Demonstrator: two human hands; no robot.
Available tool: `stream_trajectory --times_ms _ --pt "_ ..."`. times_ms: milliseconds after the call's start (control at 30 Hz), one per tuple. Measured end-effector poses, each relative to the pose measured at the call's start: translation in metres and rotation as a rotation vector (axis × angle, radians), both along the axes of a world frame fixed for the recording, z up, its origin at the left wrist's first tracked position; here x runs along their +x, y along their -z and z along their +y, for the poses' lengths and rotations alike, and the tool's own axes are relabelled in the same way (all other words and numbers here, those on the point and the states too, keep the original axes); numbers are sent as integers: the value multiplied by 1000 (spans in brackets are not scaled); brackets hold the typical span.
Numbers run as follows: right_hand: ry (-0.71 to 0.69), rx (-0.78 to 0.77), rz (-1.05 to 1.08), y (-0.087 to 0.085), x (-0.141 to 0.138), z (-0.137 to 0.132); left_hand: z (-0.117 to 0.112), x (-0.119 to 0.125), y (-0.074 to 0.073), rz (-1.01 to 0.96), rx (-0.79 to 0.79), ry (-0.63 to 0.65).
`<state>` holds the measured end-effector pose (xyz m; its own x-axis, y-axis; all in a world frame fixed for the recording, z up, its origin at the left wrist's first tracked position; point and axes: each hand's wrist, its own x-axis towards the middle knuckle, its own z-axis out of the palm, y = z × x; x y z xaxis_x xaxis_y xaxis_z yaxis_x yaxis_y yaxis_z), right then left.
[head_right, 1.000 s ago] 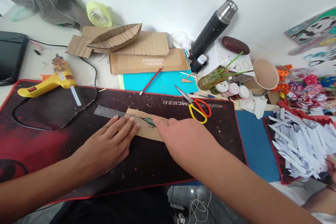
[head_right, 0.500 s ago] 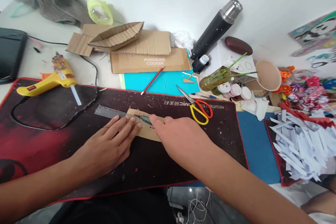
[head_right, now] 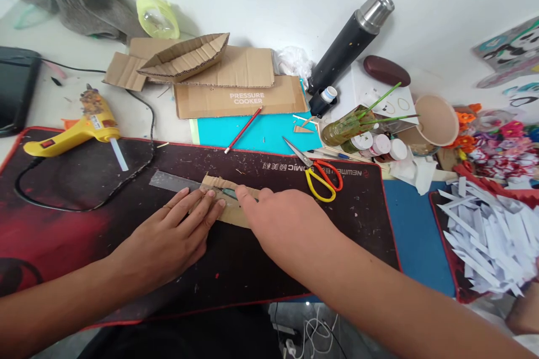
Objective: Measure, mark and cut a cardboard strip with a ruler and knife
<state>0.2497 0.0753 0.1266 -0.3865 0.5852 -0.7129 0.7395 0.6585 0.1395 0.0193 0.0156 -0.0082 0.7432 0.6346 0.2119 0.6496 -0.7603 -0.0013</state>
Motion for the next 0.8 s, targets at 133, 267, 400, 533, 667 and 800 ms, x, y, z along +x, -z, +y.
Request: stream_trajectory --times_ms 133,267,400,533,667,800 --pt "-16 0 18 4 5 2 0 0 -2 -2 4 -5" --pt "-3 -20 -7 2 5 4 -1 1 -2 -4 -5 -14" --pt "5 -27 -23 -1 4 3 0 1 -2 -5 -18 -12" --pt "-5 3 18 -2 5 0 0 0 -2 -3 -26 -11" --pt "-4 -14 2 1 9 0 0 0 -2 -13 -23 -13" --pt "11 9 77 10 18 4 0 0 -2 -23 -15 -17"
